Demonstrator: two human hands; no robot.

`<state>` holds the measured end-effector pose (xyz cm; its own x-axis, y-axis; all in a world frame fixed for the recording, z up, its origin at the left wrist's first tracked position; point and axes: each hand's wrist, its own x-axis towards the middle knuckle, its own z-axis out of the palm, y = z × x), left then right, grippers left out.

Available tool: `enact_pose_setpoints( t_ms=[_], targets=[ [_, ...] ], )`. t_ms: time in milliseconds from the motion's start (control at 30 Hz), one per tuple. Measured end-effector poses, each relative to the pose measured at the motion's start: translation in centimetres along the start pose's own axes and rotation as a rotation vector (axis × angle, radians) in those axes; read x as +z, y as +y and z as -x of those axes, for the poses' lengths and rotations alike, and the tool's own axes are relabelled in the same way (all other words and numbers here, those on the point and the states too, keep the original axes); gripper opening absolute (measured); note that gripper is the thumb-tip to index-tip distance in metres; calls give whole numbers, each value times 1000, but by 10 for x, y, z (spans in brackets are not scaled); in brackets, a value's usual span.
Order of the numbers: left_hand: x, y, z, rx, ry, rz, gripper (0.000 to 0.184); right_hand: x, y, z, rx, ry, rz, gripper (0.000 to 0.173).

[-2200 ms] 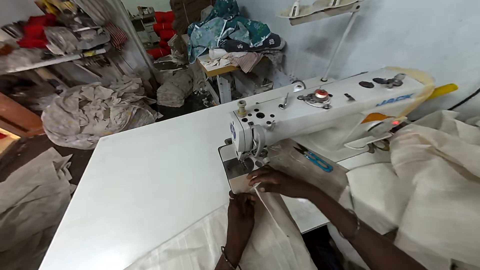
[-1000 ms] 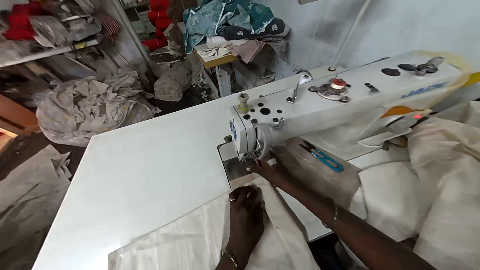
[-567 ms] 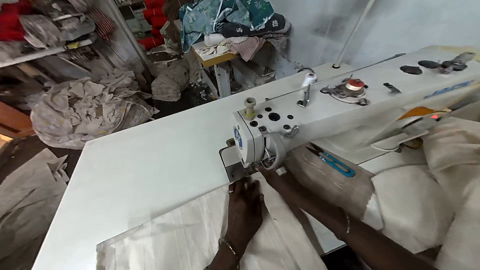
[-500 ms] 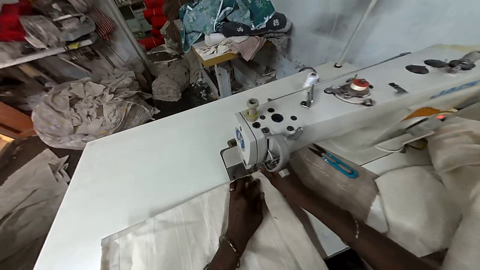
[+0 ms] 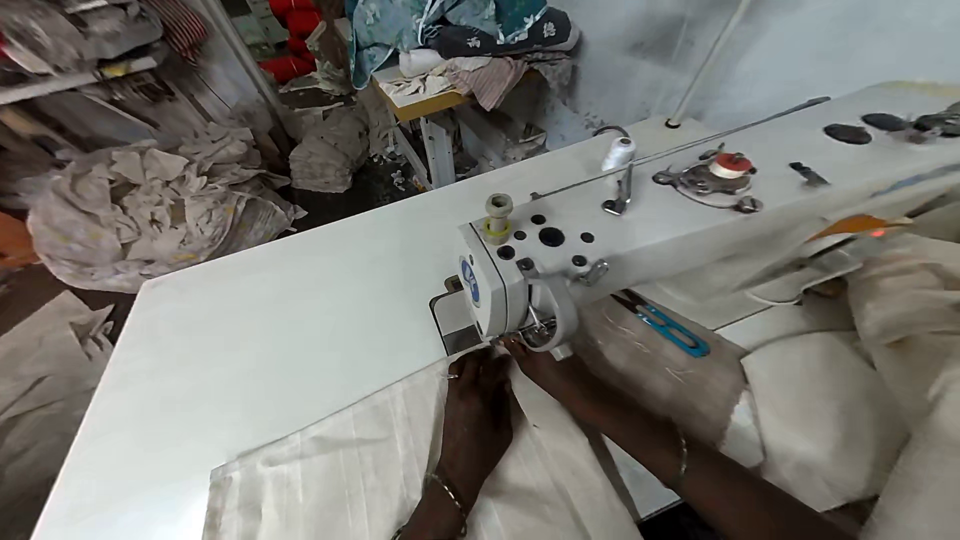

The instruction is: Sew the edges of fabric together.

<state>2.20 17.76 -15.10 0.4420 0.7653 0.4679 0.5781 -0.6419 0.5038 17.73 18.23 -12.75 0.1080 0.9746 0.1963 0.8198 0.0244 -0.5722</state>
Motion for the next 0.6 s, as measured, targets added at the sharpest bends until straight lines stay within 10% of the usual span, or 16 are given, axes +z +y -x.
enact_pose_setpoints(
  t_ms=[267,400,600],
  targets=[
    [2,0,-1,28,3,-47,35,-37,-4,2,10,-182,-69,27],
    [1,0,-2,45,18,-55,33,-107,66,35,-87,423,161,24],
    [3,-5,-1,76,32,-51,34,-123,180,80,94,503,238,39]
  ],
)
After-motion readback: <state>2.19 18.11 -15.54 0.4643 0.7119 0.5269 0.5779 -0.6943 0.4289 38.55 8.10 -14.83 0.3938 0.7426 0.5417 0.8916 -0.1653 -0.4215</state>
